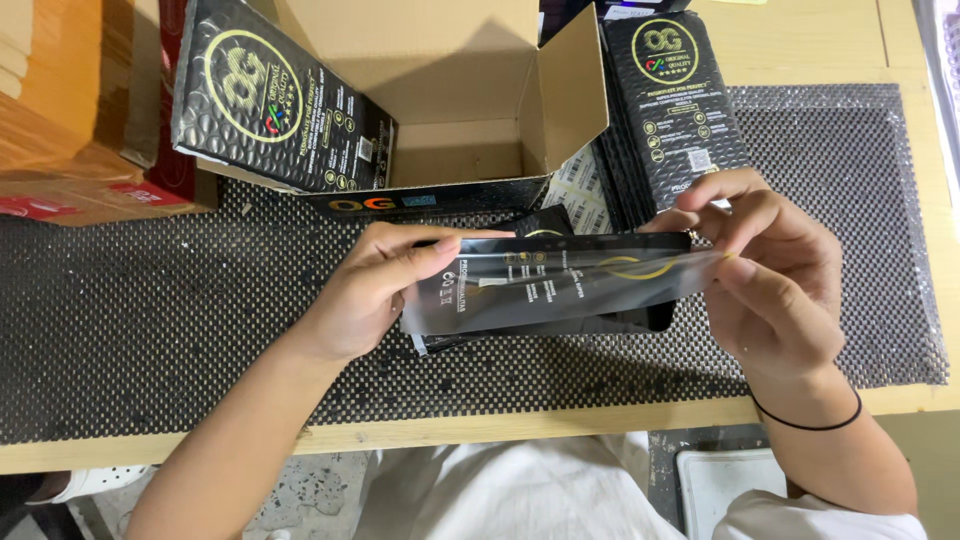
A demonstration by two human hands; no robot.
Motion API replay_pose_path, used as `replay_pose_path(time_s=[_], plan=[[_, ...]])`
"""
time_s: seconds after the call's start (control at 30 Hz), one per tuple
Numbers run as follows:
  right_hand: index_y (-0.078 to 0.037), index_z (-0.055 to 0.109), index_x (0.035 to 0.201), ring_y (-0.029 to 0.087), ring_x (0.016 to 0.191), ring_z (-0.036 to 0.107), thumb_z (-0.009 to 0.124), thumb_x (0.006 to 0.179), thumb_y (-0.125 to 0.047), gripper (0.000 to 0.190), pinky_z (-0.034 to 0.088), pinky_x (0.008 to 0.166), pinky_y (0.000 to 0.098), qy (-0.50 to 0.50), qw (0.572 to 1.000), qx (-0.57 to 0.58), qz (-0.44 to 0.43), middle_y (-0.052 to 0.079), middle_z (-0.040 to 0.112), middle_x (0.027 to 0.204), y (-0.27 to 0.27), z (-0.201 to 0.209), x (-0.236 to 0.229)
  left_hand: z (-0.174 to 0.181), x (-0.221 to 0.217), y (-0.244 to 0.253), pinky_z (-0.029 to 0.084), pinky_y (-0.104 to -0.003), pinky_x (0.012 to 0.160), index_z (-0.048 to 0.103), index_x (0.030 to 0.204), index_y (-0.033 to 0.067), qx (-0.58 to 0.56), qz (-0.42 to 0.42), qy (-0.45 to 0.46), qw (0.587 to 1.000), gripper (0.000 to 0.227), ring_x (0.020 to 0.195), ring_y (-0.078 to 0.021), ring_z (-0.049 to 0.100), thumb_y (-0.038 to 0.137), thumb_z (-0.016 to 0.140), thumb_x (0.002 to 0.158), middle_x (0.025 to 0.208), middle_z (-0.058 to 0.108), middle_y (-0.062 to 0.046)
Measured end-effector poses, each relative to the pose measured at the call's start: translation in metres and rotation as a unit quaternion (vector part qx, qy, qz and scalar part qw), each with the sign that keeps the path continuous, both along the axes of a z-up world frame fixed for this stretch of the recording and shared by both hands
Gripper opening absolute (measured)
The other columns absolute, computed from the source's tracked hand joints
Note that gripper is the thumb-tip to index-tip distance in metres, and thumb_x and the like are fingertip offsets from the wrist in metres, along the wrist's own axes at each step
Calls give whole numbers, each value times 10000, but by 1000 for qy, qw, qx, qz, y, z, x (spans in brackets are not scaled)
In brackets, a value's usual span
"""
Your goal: The person repeatedly picks up small black boxes, opens them, and removes a smartphone screen assembly with an attached ribbon cable. They turn the screen over to show both sides, then place it back into the box and set the box down. This cycle is repeated several times with different units.
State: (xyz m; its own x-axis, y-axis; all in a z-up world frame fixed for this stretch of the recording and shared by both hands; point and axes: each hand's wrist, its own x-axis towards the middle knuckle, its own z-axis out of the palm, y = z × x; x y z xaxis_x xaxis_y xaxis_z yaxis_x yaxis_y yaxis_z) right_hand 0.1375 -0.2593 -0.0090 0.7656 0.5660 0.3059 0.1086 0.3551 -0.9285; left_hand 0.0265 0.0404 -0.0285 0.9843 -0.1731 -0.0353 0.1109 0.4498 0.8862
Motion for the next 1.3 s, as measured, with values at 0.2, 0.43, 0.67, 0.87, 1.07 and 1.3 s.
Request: replay_pose_path(time_s=[0.2,0.43,0.67,0.87,1.07,1.3], plan=[[-89,579,902,322,1121,700,555,927,-144,65,640,1019,463,-26,1000,-11,-1,130,597,1237,2,2,0,-8,1,6,666,-382,768,669,1310,62,46,-34,-17,998,361,973,-283,780,253,572,1019,1136,782,-127],[-127,561,829,307,1429,568,520,865,-85,69,539,1230,408,-58,994,-41,-79,119,563,1341,6,7,7,11,-4,-17,590,-256,594,629,1408,76,295,17,36,955,613,749,-83,668,461,463,961,927,777,-15],[-96,636,844,308,1398,563,604,845,-100,32,546,1198,423,-76,992,-11,-99,135,562,1328,3,5,14,5,-5,-31,655,-273,651,663,1354,85,267,89,57,958,582,808,-80,724,463,470,957,955,791,-12],[-1,603,750,358,1376,570,611,763,-60,62,527,1064,388,-92,987,1,-130,213,544,1267,5,-15,38,-26,-3,-36,679,-377,740,604,1411,-7,171,167,49,970,509,864,-210,755,326,552,1030,964,791,-216],[17,587,851,296,1133,662,570,898,-57,89,596,896,405,-89,962,-33,-255,172,595,1093,1,-18,59,2,-7,-44,675,-388,783,555,1462,1,132,179,47,974,556,960,-219,733,354,464,1043,1079,775,-238],[-70,814,922,165,354,508,717,732,-5,222,427,395,302,-440,854,-182,-208,-17,559,461,26,-33,15,-20,-5,-56,640,-491,846,551,1482,37,21,163,40,986,569,1047,-320,743,394,414,1060,1168,751,-241]])
